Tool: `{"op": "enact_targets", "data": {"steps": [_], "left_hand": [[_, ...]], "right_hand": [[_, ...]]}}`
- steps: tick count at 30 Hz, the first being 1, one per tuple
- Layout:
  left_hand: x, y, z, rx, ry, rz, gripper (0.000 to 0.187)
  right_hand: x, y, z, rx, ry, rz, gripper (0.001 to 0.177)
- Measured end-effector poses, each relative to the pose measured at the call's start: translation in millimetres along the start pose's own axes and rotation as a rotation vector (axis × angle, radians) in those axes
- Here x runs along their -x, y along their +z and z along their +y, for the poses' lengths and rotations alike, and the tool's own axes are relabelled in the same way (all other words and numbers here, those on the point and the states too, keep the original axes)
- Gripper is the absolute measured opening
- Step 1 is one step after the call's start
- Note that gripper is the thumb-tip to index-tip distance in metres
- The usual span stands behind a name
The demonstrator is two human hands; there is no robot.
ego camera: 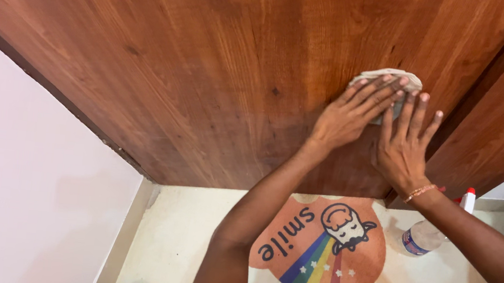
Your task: The person wipes a wooden door with a cloth, then sprays a liquid from a spray bottle onto the door and continues wiping the surface in circular motions.
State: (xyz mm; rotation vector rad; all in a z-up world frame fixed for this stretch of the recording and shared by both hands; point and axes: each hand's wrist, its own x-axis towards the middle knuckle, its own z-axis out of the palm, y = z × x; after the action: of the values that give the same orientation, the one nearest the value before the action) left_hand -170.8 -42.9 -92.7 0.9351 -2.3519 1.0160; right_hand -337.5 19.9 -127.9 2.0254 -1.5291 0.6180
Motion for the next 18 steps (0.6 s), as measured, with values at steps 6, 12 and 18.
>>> {"op": "enact_targets", "data": {"steps": [6, 12, 18], "left_hand": [[33, -12, -66, -0.052, -0.143, 0.166, 0.072], [95, -32, -94, 0.019, -0.337, 0.144, 0.067], [89, -38, -81, 0.094, -0.353, 0.13, 0.069]], "right_hand": [[-54, -8, -41, -0.26, -0.081, 0.05, 0.088], [-74, -8, -116, -0.073, -0.275, 0.072, 0.074], [-68, 2, -98, -0.095, -0.3, 0.138, 0.063]]}}
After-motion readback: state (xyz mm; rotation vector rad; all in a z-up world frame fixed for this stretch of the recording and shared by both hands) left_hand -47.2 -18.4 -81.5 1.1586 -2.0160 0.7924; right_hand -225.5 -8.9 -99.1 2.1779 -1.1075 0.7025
